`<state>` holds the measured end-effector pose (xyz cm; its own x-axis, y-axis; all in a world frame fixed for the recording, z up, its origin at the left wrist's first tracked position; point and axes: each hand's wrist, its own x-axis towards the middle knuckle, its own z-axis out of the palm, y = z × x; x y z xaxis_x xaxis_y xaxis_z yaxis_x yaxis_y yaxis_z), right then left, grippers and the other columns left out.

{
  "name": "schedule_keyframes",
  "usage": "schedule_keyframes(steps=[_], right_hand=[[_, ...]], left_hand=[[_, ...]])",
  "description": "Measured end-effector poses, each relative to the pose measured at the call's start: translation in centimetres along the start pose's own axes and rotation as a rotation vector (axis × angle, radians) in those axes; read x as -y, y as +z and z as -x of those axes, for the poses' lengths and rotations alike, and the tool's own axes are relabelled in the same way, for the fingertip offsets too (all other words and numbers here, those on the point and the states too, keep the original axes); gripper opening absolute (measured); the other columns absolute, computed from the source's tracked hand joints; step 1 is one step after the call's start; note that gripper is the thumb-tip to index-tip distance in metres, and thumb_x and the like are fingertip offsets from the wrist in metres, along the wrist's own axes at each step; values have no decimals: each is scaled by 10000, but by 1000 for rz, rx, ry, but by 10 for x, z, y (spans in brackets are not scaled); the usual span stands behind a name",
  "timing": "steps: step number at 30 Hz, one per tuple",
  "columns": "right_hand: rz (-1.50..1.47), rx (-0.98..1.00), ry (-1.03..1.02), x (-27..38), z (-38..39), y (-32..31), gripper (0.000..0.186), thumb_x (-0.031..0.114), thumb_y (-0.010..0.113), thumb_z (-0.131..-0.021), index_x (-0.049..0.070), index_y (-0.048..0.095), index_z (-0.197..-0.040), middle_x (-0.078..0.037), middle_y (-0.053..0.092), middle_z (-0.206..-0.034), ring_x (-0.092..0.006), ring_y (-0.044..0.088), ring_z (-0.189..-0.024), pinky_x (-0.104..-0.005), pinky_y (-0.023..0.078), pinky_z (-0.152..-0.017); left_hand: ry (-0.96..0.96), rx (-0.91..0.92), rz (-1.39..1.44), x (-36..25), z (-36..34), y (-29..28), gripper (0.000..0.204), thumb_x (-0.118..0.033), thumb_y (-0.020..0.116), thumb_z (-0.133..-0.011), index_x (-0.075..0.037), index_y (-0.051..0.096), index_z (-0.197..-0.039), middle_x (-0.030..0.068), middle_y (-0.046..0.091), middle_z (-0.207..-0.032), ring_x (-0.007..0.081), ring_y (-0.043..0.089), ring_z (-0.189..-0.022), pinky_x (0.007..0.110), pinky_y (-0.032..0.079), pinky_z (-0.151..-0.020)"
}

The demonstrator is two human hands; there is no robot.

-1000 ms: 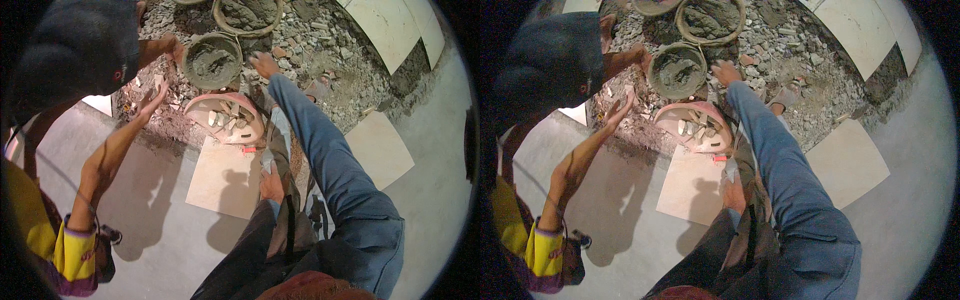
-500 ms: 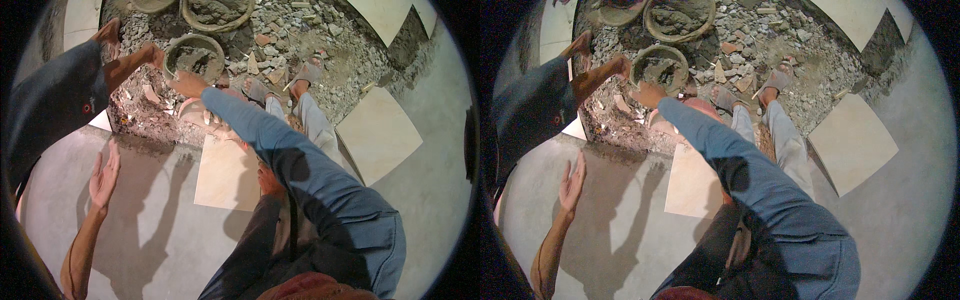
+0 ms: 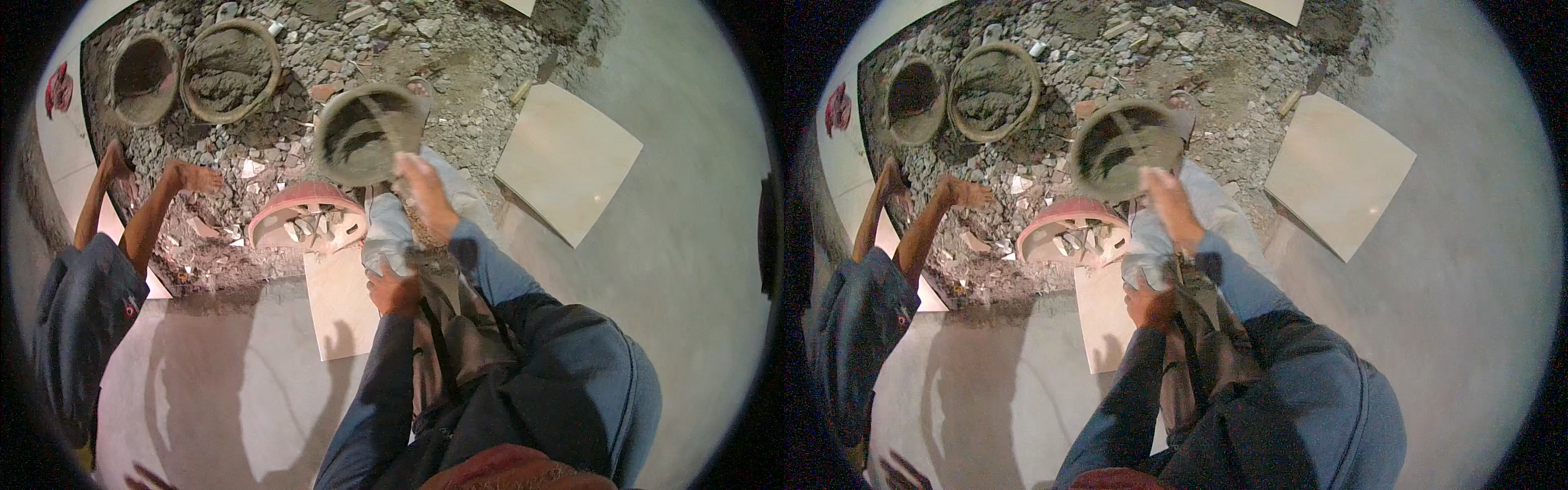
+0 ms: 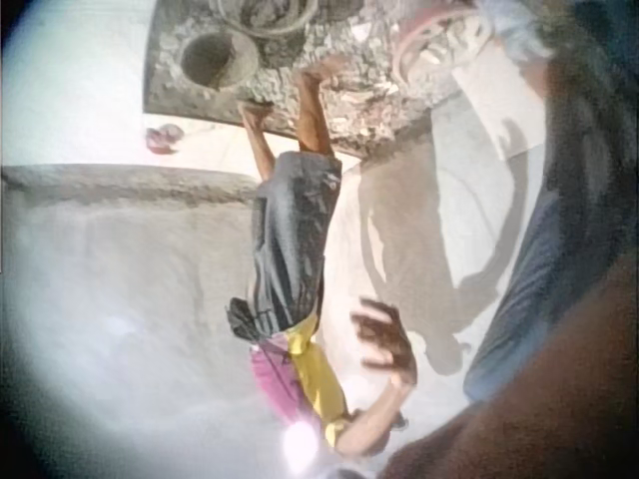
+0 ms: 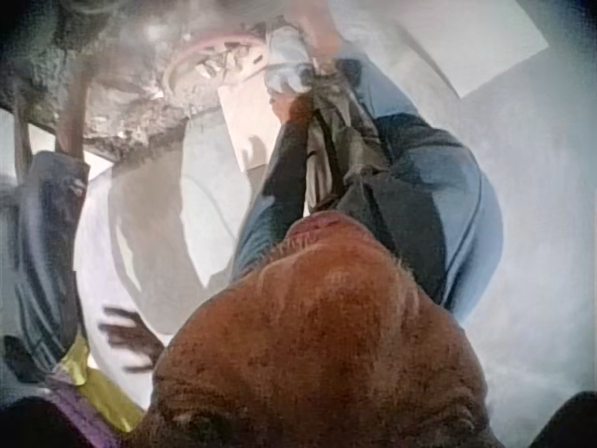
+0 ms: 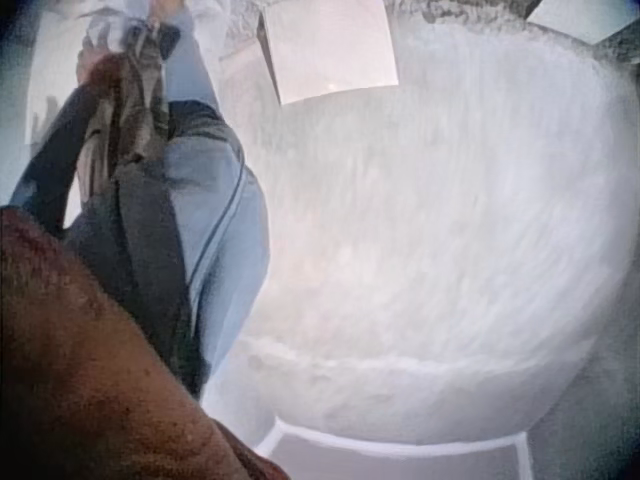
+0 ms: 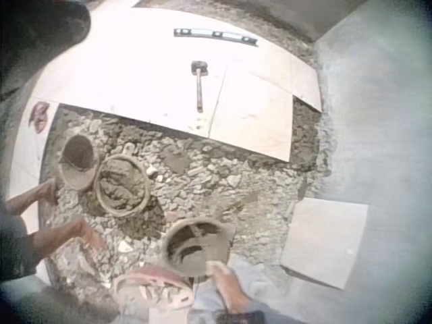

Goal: The person prepares the substrate by breaking up debris with a hammer and trowel, then measures the layout with a tape measure before applying mortar for new tiles.

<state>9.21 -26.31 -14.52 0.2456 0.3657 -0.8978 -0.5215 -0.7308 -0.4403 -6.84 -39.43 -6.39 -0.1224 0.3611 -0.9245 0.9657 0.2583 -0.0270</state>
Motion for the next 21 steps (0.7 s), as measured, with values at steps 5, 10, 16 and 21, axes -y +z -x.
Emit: schedule_keyframes(steps=[5,10,16,21], right_hand=[[-512,-291,-72,-6,-15,-103,267,405,549,-997,155,541,-902,11,531,-772,-161,571,-631,-317,506,-593],[-513,-666,-55,-17,-46,-257,324,436,514,-1003,115,531,-964,-87,612,-861,-229,615,-702,-382,548,-729],[-386,-668,28,-31,-100,-399,359,417,482,-1027,59,505,-1012,-94,569,-772,-230,562,-672,-376,535,-631],[-44,-753,346,-26,-159,-339,336,339,482,-1034,32,570,-1139,-94,502,-819,-217,496,-738,-382,498,-767]], left_hand=[[-12,59,-31,-7,-6,-19,820,-564,628,-824,-93,409,-1459,382,404,-1382,507,506,-1175,534,444,-979],[24,70,-113,-15,-15,-38,810,-569,622,-834,-99,412,-1460,374,399,-1389,503,503,-1175,526,444,-977],[5,104,-86,-10,-14,-32,803,-584,620,-845,-100,427,-1456,348,452,-1320,491,494,-1175,542,440,-963],[-57,138,-40,-18,-15,-36,807,-564,636,-846,-105,402,-1465,364,402,-1386,513,460,-1212,558,417,-990]])
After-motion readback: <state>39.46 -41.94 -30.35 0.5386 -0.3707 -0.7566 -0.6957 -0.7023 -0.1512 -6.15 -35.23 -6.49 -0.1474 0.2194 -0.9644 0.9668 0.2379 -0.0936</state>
